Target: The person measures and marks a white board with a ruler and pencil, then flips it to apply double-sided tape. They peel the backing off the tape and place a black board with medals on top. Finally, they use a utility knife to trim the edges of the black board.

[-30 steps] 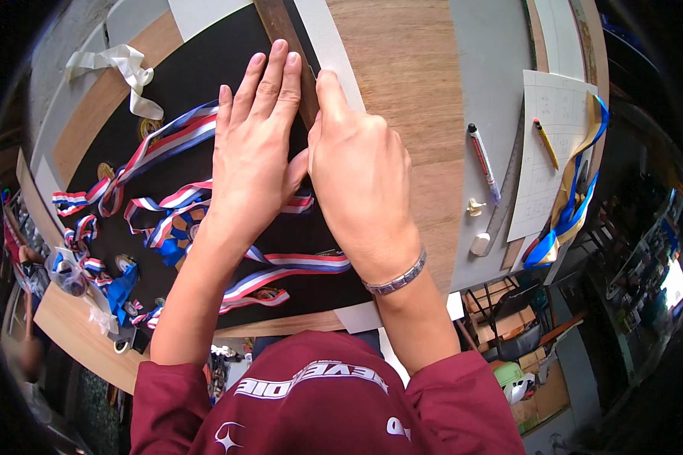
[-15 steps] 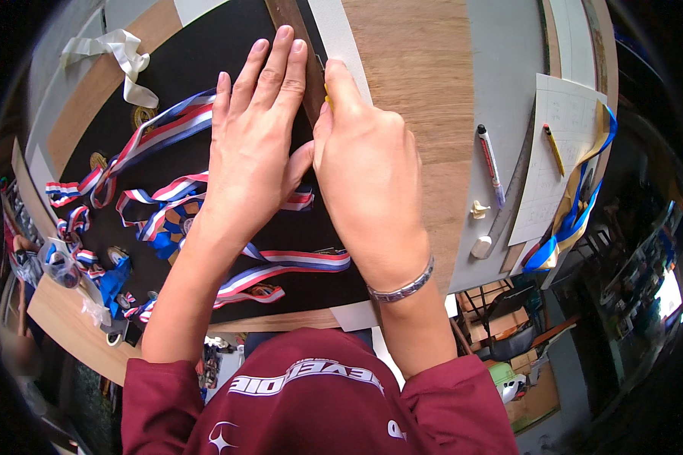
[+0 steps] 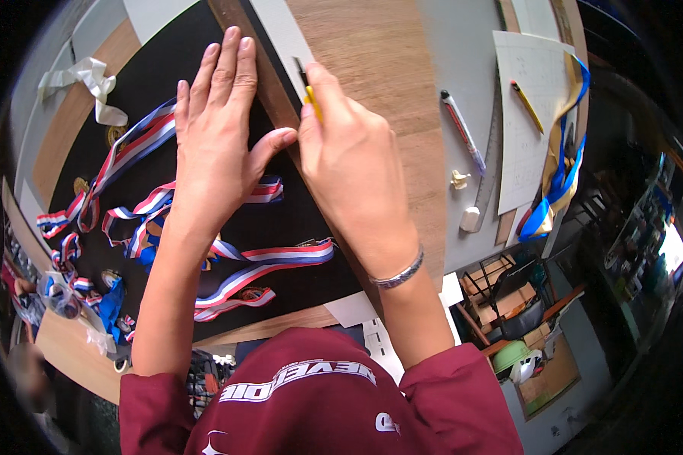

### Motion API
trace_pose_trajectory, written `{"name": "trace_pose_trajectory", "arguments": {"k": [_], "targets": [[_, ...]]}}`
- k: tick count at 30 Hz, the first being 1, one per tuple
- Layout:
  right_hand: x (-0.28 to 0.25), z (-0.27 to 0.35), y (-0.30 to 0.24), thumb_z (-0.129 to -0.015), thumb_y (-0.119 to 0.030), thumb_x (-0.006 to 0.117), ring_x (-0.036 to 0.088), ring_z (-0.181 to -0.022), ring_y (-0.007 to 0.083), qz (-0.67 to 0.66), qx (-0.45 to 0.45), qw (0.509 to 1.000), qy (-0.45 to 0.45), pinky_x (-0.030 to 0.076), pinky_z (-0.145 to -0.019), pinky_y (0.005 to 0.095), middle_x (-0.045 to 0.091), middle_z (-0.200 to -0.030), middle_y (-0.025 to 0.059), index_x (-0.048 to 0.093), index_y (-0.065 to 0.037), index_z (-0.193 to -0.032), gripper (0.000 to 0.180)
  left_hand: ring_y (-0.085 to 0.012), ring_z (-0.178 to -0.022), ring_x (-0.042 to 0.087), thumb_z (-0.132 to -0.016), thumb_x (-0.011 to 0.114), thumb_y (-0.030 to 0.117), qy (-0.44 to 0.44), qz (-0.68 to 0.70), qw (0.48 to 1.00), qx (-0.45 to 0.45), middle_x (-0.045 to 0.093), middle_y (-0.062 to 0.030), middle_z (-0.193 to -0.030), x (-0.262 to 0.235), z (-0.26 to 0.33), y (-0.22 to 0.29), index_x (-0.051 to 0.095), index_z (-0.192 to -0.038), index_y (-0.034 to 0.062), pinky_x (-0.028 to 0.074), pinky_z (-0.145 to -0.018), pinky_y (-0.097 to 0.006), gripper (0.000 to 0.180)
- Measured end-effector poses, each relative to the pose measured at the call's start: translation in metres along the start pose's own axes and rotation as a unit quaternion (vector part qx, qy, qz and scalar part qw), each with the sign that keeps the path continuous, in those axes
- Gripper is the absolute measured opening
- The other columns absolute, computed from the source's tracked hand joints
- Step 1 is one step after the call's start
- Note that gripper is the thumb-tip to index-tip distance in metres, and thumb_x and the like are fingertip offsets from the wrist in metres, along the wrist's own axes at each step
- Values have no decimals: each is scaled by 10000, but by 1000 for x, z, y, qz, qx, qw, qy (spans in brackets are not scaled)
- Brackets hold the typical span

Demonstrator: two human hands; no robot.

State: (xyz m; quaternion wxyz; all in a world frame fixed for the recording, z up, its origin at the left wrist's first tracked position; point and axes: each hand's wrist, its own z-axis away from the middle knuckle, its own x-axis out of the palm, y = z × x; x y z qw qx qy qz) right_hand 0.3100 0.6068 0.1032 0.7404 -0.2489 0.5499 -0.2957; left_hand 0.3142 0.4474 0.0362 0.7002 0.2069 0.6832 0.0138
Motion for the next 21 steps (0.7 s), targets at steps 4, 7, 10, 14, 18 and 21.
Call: {"name": "trace_pose_trajectory", "arguments": {"k": [4,7,10,14,18,21], "targets": [[8,0,4,-974,-50,604,691,-941,460,6,-80,995,56,552,-783,457,696,-1036,288,601,-6,-1340,369,-317,-1557,257,-812,816,374,-57,65,996,-27,249,-104,-1701,-22,-2,10,294,-1618,49,207,-1242,-576,1014],[7,6,2,-955,-10,604,686,-959,458,-38,-19,999,1,552,-799,456,689,-1077,287,585,6,-1358,403,-306,-1551,276,-805,814,378,-94,71,992,-47,265,-86,-1698,-34,-8,13,299,-1622,69,201,-1242,-577,1014],[7,4,3,-953,8,598,690,-998,448,-48,1,999,0,555,-821,446,684,-1143,280,567,1,-1388,436,-294,-1550,290,-783,837,368,-122,51,990,-56,271,-64,-1703,-40,-14,13,292,-1639,115,214,-1245,-549,1045],[7,1,10,-956,15,589,688,-1064,439,-19,5,1000,-12,557,-856,444,672,-1223,273,552,3,-1405,450,-269,-1464,423,-849,796,354,-79,44,994,-58,437,-59,-1604,-39,-22,8,474,-1542,147,241,-1235,-540,792],[8,0,14,-958,19,585,684,-1102,435,-22,-17,1000,-6,558,-871,443,662,-1265,265,543,3,-1413,456,-252,-1307,564,-818,828,251,-25,47,998,-45,608,-41,-1420,-39,-35,0,666,-1293,101,327,-1182,-499,524],[6,-3,10,-961,16,587,697,-1082,421,-34,-4,999,-9,559,-857,425,664,-1281,248,545,-9,-1419,461,-282,-1290,568,-761,871,216,-27,62,997,-48,617,-70,-1399,-42,-43,-3,667,-1257,85,368,-1146,-440,552]]}}
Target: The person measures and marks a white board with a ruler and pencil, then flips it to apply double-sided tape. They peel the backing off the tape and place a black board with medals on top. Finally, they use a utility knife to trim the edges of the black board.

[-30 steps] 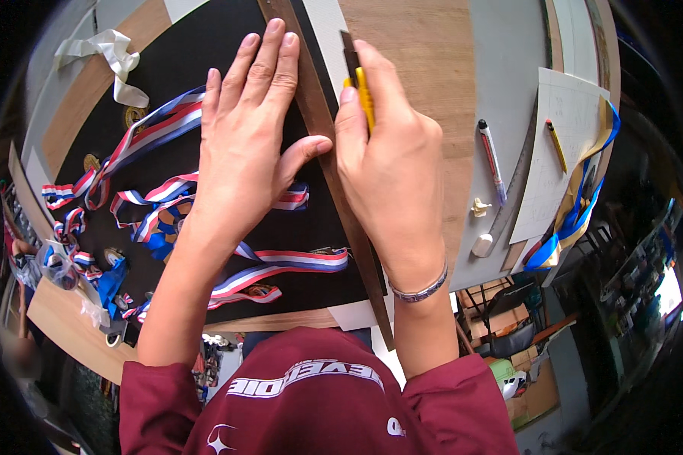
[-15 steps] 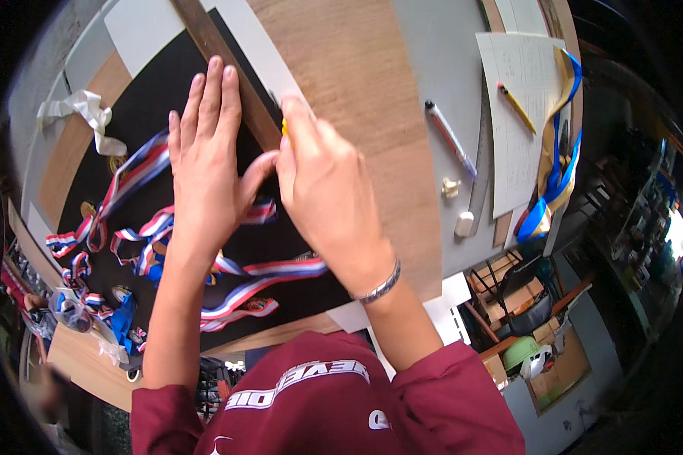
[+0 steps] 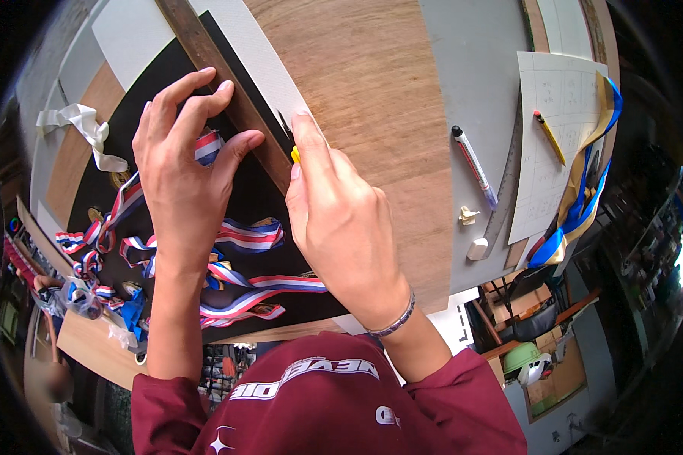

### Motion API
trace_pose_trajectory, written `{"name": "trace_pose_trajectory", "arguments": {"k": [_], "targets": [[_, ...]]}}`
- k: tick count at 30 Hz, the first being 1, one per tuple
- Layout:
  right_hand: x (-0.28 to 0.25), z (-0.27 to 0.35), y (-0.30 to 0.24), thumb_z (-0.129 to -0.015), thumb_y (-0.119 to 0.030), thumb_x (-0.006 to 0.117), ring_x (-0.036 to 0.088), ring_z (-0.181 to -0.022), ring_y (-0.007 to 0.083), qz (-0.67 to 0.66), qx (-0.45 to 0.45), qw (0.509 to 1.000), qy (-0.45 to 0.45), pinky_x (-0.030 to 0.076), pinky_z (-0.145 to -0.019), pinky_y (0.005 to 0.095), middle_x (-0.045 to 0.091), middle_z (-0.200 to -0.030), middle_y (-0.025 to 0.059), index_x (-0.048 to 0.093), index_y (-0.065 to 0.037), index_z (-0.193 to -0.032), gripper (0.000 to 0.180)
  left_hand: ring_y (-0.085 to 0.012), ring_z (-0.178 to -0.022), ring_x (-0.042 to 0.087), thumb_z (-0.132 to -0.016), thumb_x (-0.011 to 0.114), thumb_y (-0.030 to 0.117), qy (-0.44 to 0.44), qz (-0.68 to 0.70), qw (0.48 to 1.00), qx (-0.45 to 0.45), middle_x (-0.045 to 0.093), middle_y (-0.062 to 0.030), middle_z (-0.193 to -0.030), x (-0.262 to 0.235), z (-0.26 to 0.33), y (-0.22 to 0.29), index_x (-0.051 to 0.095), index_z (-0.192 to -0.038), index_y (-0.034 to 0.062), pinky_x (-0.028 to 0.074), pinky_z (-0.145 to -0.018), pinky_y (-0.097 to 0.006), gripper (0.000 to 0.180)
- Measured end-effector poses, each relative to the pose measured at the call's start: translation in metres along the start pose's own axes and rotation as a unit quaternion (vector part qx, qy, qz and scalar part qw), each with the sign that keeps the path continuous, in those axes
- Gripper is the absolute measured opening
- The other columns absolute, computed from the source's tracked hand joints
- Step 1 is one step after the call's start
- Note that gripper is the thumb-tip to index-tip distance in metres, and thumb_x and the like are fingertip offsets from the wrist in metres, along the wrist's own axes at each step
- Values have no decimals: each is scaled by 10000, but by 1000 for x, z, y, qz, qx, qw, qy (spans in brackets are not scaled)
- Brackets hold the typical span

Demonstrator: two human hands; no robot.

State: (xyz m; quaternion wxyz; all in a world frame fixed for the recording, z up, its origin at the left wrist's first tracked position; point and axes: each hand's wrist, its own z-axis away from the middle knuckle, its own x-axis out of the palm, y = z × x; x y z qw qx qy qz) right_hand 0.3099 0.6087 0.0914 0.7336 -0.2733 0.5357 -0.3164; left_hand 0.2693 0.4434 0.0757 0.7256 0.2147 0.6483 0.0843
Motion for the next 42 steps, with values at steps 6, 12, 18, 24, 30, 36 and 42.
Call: {"name": "trace_pose_trajectory", "arguments": {"k": [6,12,18,24,30,36,42], "targets": [[-11,-12,-5,-969,-23,614,742,-894,367,-63,56,996,-36,563,-766,367,703,-1238,206,581,-23,-1401,433,-370,-1438,422,-717,903,250,67,56,996,31,442,-165,-1577,8,-10,-7,447,-1523,91,337,-1194,-451,940],[-3,-19,12,-955,-26,637,745,-889,365,-43,-37,998,-11,567,-757,387,724,-1184,210,615,-33,-1376,422,-423,-1513,304,-730,891,258,10,-65,998,13,305,-172,-1669,21,-16,-28,319,-1613,99,286,-1229,-508,1065],[-2,-18,5,-938,-9,649,723,-899,402,18,-51,998,-22,565,-748,423,718,-1102,244,617,-33,-1373,436,-432,-1525,262,-756,870,239,-20,-50,999,2,265,-205,-1670,17,-13,-19,285,-1609,59,257,-1233,-534,1050],[5,-18,-5,-940,-8,652,712,-886,417,20,-40,999,2,561,-734,437,710,-1046,261,619,-22,-1363,424,-441,-1538,220,-783,848,220,-50,-36,998,-12,226,-238,-1671,5,-16,-6,252,-1606,19,228,-1238,-560,1036],[8,-17,-7,-947,-21,651,710,-879,422,66,-52,996,0,557,-727,452,710,-1031,262,628,-19,-1346,399,-451,-1550,179,-809,827,201,-83,-28,996,-32,186,-271,-1671,-3,-15,5,219,-1602,-21,199,-1242,-586,1024],[9,-17,-12,-961,-49,640,703,-879,430,100,-56,993,1,555,-730,469,708,-1014,258,646,-30,-1309,348,-460,-1563,137,-835,806,183,-118,-20,991,-58,147,-304,-1672,-9,-19,15,185,-1598,-61,170,-1246,-612,1013],[7,-18,-27,-968,-72,634,696,-861,436,131,0,991,-21,542,-711,483,699,-973,269,655,-40,-1288,322,-475,-1563,117,-863,764,145,-136,-43,985,-96,136,-322,-1667,-9,-19,27,170,-1593,-84,159,-1245,-624,969]]}}
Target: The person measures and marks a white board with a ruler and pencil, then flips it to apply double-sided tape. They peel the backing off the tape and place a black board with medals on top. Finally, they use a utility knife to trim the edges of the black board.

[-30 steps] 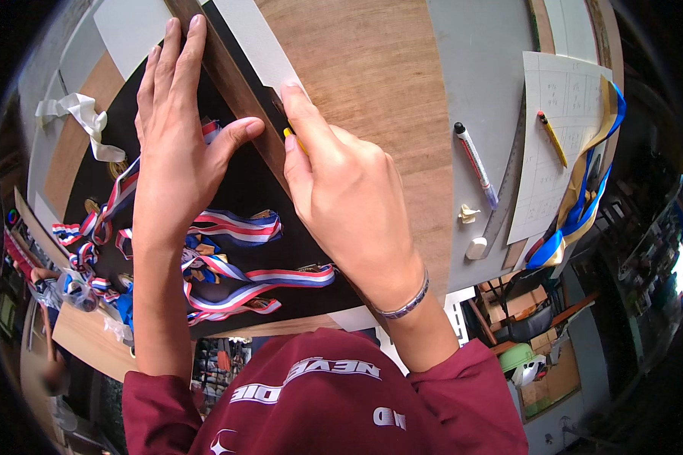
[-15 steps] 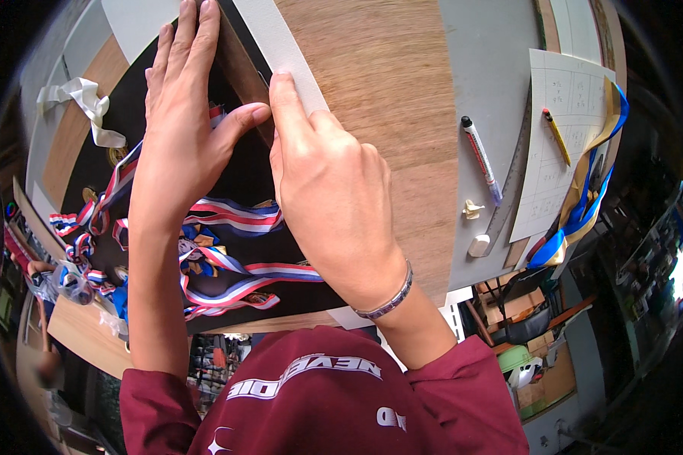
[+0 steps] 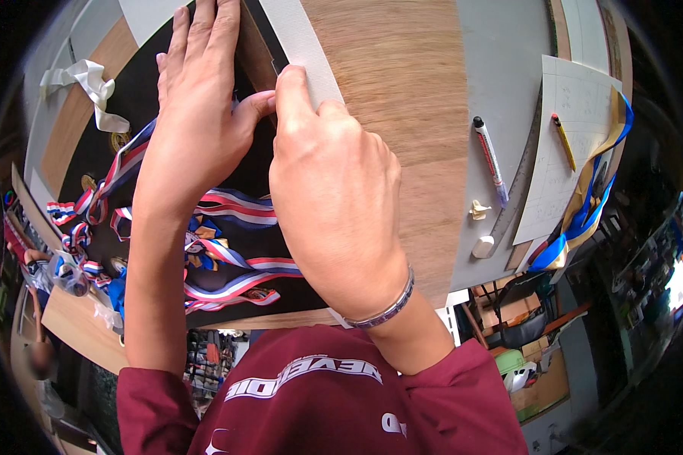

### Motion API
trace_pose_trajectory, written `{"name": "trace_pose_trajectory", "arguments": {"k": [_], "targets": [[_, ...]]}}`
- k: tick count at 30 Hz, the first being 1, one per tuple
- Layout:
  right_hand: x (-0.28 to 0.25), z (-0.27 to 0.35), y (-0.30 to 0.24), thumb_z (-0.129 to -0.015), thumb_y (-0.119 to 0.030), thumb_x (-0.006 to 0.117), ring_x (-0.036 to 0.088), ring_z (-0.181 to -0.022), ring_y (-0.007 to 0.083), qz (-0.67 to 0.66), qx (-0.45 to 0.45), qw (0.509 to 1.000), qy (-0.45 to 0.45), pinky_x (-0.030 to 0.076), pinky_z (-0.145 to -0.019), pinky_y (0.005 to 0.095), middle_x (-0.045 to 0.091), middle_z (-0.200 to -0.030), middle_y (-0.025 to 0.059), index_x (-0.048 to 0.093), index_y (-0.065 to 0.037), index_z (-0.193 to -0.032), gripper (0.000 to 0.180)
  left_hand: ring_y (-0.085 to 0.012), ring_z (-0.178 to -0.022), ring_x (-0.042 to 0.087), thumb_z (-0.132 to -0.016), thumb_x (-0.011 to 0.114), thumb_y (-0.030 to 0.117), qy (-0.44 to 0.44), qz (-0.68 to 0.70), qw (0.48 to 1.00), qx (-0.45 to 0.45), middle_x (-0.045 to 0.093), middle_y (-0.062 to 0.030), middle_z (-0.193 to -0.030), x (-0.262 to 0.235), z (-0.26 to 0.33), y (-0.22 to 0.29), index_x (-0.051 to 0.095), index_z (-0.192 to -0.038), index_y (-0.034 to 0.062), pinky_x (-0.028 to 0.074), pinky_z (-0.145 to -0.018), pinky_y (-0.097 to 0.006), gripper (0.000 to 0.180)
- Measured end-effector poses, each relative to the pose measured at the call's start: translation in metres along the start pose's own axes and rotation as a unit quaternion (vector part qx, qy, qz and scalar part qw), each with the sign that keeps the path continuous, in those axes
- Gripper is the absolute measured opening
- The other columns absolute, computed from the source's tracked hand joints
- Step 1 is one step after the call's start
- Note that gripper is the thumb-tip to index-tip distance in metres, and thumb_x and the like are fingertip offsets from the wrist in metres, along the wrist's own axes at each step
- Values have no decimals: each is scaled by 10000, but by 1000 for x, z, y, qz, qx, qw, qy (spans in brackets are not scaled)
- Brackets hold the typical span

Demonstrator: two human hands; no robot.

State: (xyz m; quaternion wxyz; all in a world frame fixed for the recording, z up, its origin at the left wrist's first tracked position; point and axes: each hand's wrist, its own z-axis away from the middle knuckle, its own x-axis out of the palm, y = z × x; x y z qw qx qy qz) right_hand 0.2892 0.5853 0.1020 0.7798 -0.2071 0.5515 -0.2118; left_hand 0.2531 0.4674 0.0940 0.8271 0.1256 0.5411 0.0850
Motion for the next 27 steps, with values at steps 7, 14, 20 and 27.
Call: {"name": "trace_pose_trajectory", "arguments": {"k": [7,14,20,27], "targets": [[3,-3,-4,-958,-84,655,691,-836,449,-59,34,998,16,537,-696,485,692,-944,278,678,-22,-1259,308,-480,-1563,104,-869,755,137,-12,14,1000,-7,125,-327,-1667,-2,-1,1,162,-1591,-95,156,-1243,-630,962],[-4,-1,-5,-958,-68,648,697,-833,434,-52,28,998,-2,542,-695,474,696,-952,273,673,-19,-1264,311,-478,-1568,80,-877,753,141,-36,25,999,-14,106,-325,-1672,-5,-1,2,157,-1588,-102,150,-1245,-629,959],[8,-1,1,-958,-70,644,698,-834,433,-48,-21,997,50,546,-703,475,701,-960,265,668,-25,-1272,318,-474,-1570,73,-879,752,139,-6,-1,1000,6,102,-323,-1673,2,-1,-1,153,-1586,-105,148,-1246,-629,959],[7,0,2,-947,-74,659,697,-860,433,-21,-10,999,26,549,-713,482,707,-1046,244,669,-37,-1276,331,-462,-1572,88,-869,761,142,33,-14,999,30,113,-297,-1681,15,-5,-16,155,-1599,-71,157,-1241,-630,972]]}}
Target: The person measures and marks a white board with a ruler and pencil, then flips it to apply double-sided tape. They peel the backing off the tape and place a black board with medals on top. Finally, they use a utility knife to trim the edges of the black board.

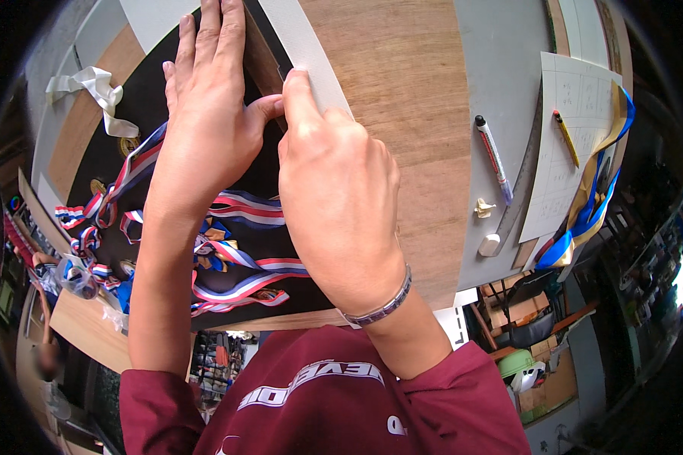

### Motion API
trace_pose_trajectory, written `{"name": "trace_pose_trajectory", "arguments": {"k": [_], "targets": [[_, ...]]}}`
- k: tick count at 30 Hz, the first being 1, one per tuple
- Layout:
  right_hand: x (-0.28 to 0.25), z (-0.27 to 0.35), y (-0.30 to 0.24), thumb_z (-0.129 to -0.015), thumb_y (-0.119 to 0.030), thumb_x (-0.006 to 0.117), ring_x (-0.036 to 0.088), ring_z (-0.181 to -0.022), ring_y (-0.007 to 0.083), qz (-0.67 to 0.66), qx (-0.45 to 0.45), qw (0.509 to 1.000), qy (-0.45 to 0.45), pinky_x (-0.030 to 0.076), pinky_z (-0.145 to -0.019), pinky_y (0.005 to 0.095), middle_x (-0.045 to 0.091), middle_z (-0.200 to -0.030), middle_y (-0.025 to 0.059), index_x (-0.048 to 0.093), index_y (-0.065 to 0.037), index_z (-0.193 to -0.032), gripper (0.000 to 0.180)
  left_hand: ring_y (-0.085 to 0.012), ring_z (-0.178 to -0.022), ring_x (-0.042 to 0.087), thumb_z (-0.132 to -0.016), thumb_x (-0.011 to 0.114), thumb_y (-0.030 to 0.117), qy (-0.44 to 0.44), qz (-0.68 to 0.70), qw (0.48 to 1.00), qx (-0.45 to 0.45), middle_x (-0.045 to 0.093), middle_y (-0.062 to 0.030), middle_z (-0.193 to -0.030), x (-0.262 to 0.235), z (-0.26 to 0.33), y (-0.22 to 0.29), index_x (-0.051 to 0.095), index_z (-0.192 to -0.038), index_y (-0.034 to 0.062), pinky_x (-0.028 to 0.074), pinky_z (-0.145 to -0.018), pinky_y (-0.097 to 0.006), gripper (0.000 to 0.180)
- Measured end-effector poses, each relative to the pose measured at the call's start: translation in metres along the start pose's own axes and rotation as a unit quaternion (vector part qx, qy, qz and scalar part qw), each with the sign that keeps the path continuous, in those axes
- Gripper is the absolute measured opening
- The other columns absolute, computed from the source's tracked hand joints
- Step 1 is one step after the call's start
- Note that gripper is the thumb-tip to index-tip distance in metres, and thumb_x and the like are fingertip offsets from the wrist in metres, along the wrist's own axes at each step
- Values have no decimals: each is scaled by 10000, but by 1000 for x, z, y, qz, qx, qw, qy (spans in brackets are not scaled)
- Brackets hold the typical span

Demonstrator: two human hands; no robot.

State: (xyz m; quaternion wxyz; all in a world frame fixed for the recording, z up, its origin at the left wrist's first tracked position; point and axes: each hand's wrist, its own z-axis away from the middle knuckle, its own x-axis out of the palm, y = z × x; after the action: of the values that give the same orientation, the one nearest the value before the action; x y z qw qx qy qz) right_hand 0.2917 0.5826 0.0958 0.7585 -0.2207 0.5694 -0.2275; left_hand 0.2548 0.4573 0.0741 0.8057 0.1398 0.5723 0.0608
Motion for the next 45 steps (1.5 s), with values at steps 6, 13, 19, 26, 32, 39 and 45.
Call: {"name": "trace_pose_trajectory", "arguments": {"k": [6,13,19,26,32,39,45], "targets": [[-7,1,-6,-944,-59,659,698,-885,430,-12,15,1000,-10,557,-731,471,709,-1078,238,665,-36,-1277,334,-452,-1573,101,-861,769,144,17,-9,1000,9,122,-275,-1688,10,-2,-9,157,-1609,-42,165,-1237,-630,984],[-4,10,2,-929,-3,653,703,-925,431,-78,-28,996,33,567,-762,449,709,-1127,242,660,-19,-1277,348,-441,-1575,116,-851,778,147,30,-11,999,13,133,-249,-1696,14,-2,-14,160,-1622,-8,174,-1233,-631,1000],[3,18,12,-937,2,647,708,-943,430,-42,13,999,0,569,-779,444,706,-1147,248,659,-13,-1283,346,-431,-1576,128,-843,786,149,38,-13,999,15,142,-227,-1703,16,1,-15,162,-1632,22,182,-1229,-631,1014],[-1,25,10,-936,13,644,712,-939,423,-20,26,999,-18,567,-784,445,712,-1136,244,650,-15,-1306,371,-420,-1578,143,-834,795,152,52,-16,998,19,153,-201,-1711,25,2,-21,164,-1645,56,191,-1225,-632,1032],[-1,29,11,-924,19,657,712,-897,412,-41,32,999,0,565,-741,443,713,-1066,250,644,-50,-1350,432,-410,-1579,156,-825,803,154,68,-28,997,26,162,-179,-1718,29,-3,-26,166,-1655,85,198,-1221,-633,1049],[-14,30,3,-888,-4,692,689,-722,362,6,63,997,-53,544,-641,455,654,-853,181,597,-136,-1440,575,-413,-1576,167,-839,788,121,26,21,999,28,184,-208,-1706,8,1,-11,190,-1651,76,174,-1251,-545,1009],[-20,26,3,-881,-11,699,665,-645,329,7,86,992,-88,536,-586,446,601,-784,148,566,-141,-1475,623,-387,-1585,150,-852,775,124,14,26,999,29,167,-213,-1710,4,-1,-7,185,-1651,70,173,-1258,-506,995]]}}
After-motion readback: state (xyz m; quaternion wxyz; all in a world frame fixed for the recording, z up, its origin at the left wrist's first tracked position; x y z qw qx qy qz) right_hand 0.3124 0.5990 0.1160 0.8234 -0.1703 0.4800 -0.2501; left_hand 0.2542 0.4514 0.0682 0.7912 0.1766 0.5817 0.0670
